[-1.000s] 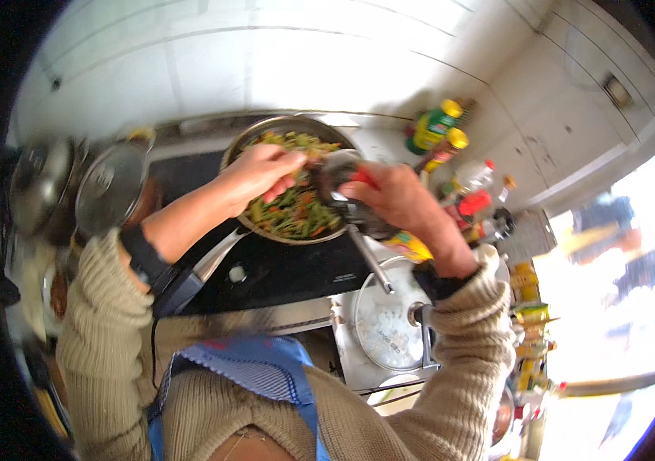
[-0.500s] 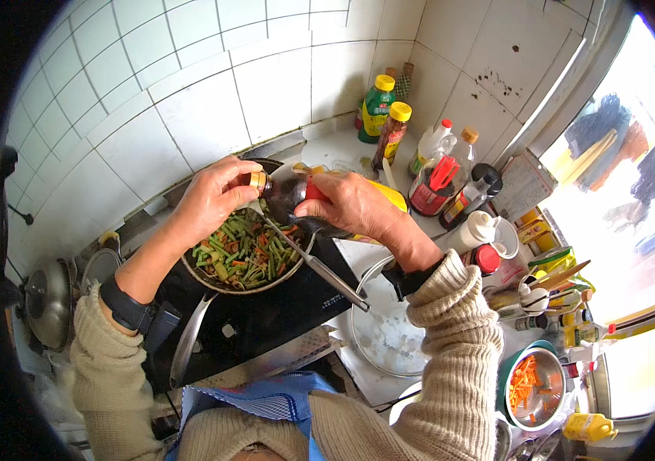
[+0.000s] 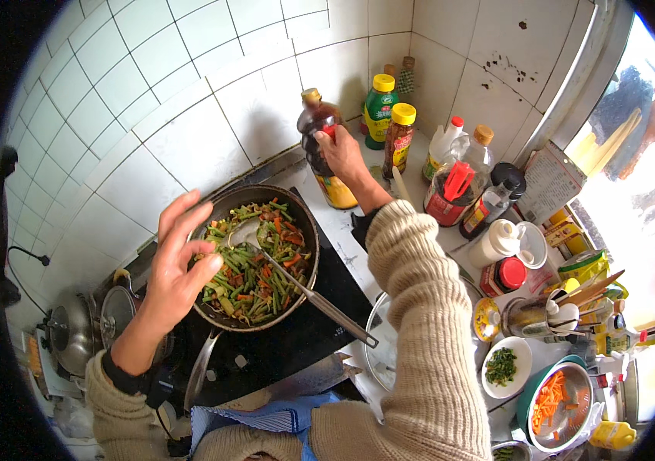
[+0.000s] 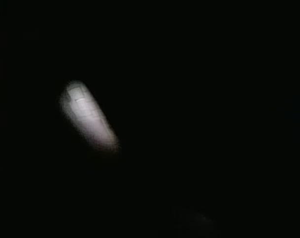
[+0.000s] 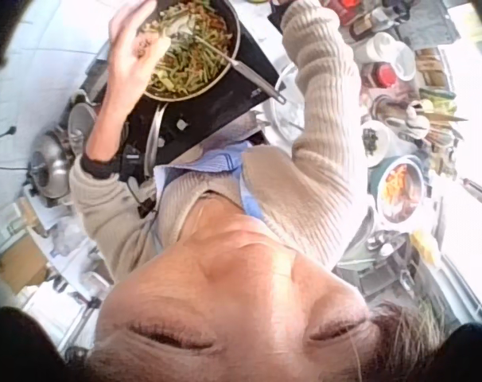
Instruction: The person stir-fries mixed vegetables in a pan, adds seasonings, and transfers cooked portions to a bowl. They also handle a pot of boiling water, rinse it in the sink, and add green beans to the pan.
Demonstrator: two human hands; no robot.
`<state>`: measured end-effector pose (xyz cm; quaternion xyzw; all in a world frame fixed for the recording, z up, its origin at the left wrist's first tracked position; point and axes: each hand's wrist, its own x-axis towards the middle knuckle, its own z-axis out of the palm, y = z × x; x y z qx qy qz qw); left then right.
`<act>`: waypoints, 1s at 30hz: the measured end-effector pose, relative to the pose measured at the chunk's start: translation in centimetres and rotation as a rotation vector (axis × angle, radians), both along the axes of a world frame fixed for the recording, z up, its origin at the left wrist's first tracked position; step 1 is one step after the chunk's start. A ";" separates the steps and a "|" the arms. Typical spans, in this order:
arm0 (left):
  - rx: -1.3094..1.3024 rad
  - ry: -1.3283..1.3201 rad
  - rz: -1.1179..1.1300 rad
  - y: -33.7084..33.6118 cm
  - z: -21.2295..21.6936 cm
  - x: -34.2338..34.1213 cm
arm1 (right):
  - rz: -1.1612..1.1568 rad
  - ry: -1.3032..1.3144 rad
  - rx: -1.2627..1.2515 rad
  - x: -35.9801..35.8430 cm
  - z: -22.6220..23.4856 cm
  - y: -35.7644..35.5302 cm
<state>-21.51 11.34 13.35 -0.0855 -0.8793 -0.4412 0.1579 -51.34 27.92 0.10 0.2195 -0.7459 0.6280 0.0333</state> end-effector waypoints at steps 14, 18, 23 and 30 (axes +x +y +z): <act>0.010 -0.213 0.340 -3.4 0.9 7.0 | -0.882 0.145 0.149 -15.2 -4.6 1.9; 0.051 -0.264 0.403 -3.8 0.1 8.1 | -0.807 0.040 0.165 -16.2 -3.3 3.5; 0.094 -0.306 0.407 -3.6 -1.0 7.8 | -0.624 -0.084 0.290 -17.0 -2.7 5.2; 0.158 -0.338 0.327 -3.0 -2.5 7.4 | -0.450 0.112 0.266 -15.7 -7.4 5.0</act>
